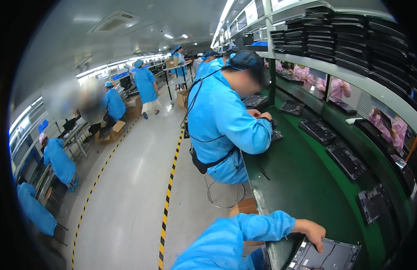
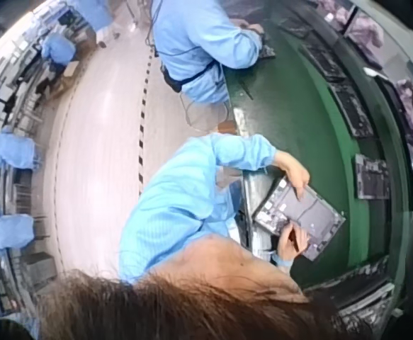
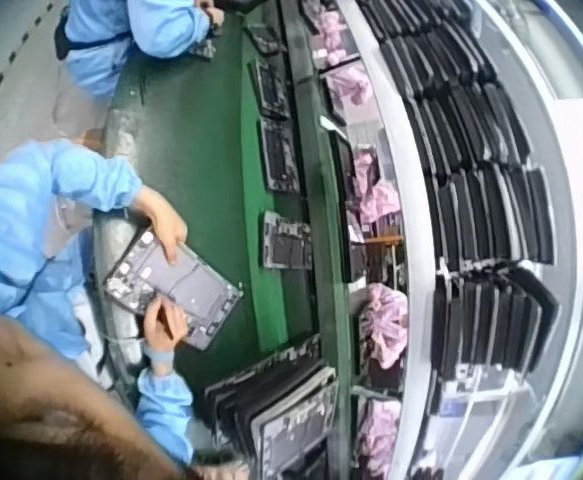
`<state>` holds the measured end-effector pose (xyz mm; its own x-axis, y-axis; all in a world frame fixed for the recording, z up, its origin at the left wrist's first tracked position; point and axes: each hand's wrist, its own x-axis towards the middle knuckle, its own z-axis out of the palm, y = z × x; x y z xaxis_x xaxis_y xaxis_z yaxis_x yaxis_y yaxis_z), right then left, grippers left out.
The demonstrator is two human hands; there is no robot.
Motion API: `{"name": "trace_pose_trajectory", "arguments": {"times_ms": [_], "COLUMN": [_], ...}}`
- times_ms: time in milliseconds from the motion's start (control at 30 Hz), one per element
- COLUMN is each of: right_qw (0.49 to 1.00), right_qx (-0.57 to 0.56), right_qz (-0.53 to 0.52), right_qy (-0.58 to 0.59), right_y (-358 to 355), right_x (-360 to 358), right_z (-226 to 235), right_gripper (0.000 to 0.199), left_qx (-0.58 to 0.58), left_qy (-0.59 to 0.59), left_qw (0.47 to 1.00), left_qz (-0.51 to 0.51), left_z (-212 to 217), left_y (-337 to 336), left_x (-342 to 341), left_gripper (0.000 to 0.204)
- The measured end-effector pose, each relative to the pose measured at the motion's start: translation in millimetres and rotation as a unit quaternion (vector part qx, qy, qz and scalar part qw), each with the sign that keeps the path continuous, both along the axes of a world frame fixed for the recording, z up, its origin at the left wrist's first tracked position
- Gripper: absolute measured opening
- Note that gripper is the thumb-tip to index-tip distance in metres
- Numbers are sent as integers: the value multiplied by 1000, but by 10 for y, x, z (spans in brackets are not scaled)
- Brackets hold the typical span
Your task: Assembling internal components and cases for electronic tablets on a production line.
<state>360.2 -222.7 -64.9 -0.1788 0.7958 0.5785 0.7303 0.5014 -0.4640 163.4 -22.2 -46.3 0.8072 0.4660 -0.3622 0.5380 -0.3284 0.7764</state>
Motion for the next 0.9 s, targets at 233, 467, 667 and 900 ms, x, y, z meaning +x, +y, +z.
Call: {"name": "trace_pose_trajectory", "arguments": {"times_ms": [233,467,667,900], "right_qw": [993,996,983,976], "right_qx": [49,9,-67,-66], "right_qz": [109,39,85,77], "right_qy": [12,78,151,191], "right_y": [129,232,187,242], "right_x": [-157,57,26,92], "right_z": [196,4,-31,-69], "right_gripper": [19,14,8,7], "left_qx": [-95,-136,-69,549], "left_qy": [-73,-260,-207,-300], "left_qw": [980,913,951,734], "left_qz": [156,284,219,264], "left_z": [139,-262,-202,-349], "left_y": [151,831,1487,1548], "left_x": [-288,1432,2403,2734], "left_gripper": [47,47,55,36]}}
